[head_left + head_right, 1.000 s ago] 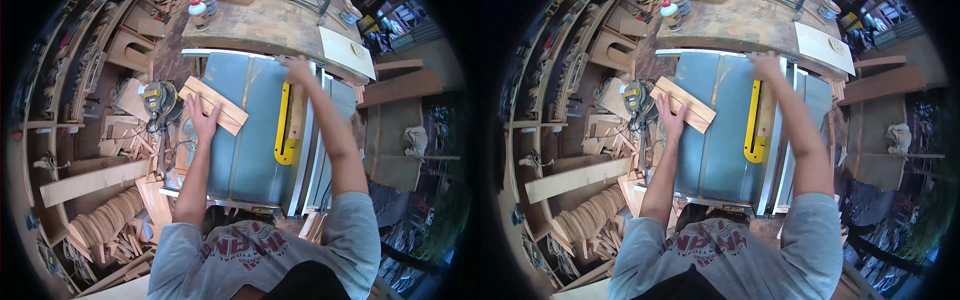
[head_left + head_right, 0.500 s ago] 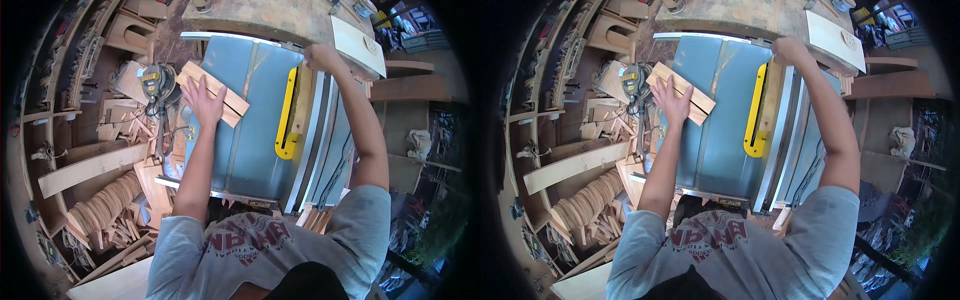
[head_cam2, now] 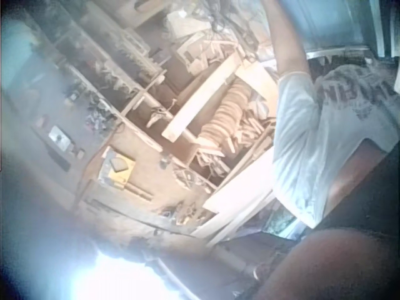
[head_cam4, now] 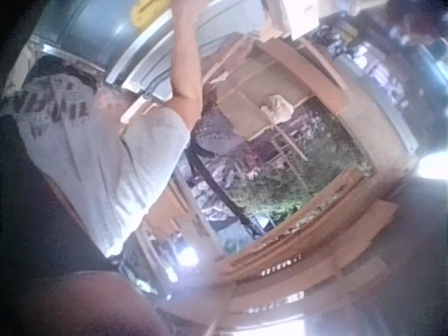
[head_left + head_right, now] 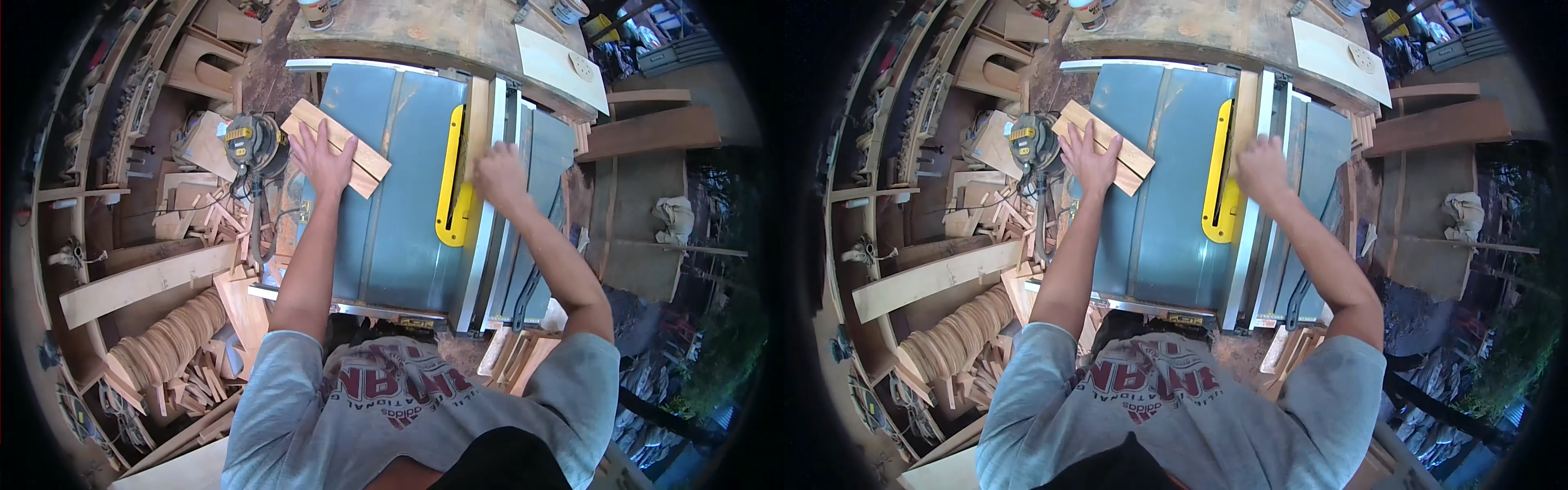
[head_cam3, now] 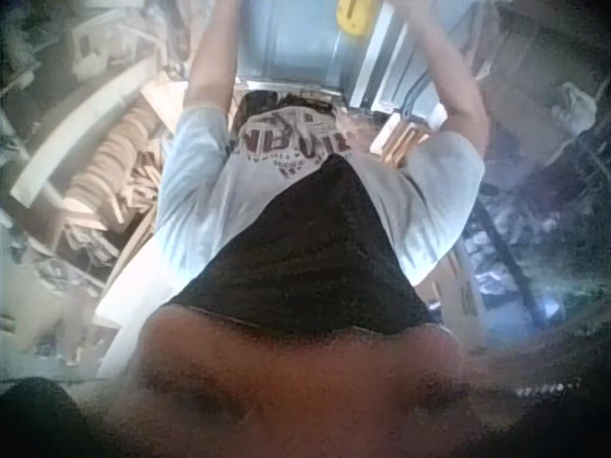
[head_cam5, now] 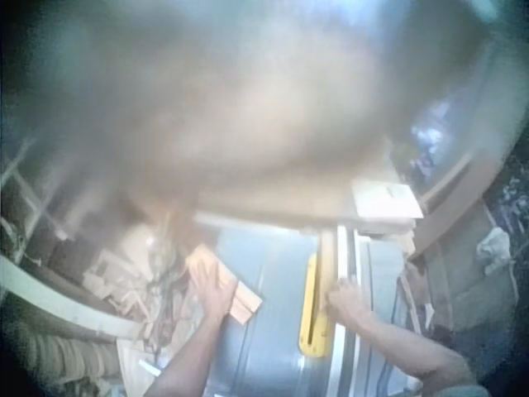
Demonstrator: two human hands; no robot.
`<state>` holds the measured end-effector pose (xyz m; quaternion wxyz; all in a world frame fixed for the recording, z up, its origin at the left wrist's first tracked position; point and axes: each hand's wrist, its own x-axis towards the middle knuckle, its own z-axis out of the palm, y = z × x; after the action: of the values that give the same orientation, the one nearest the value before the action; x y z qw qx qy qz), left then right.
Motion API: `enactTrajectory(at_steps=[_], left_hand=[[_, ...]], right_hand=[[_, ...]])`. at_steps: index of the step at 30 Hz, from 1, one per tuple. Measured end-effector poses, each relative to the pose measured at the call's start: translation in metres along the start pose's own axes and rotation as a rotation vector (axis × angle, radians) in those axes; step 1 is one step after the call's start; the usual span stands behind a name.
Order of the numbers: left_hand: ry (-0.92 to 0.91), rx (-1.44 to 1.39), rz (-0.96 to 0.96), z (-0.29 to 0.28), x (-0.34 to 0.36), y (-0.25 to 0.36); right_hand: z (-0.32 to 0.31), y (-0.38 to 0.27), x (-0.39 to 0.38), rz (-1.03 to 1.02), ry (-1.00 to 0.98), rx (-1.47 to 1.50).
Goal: The person uses a table saw to cut small wooden boards using a push stick, then moves the cut pieces to a stack of circular wooden objects.
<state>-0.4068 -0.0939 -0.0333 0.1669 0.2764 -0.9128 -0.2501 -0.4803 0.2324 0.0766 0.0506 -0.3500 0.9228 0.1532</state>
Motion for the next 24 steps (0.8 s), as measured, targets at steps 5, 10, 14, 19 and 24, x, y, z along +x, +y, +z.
enactTrajectory(at_steps=[5, 10, 14, 19, 24], left_hand=[[0.013, -0.014, 0.030, -0.003, -0.001, 0.004], [0.010, -0.014, 0.188, -0.005, 0.007, -0.012], [-0.187, -0.121, 0.308, -0.015, 0.020, -0.008], [-0.032, 0.076, 0.084, -0.021, 0.014, 0.014], [-0.177, -0.074, -0.207, -0.026, 0.017, 0.033]], right_hand=[[0.005, 0.067, 0.064, 0.222, 0.265, 0.280], [-0.030, 0.072, 0.161, 0.109, -0.137, 0.423], [0.010, 0.115, 0.219, -0.035, -0.496, 0.468], [-0.017, 0.044, 0.227, 0.362, -0.289, 0.429], [-0.046, 0.009, 0.214, 0.429, -0.014, 0.448]])
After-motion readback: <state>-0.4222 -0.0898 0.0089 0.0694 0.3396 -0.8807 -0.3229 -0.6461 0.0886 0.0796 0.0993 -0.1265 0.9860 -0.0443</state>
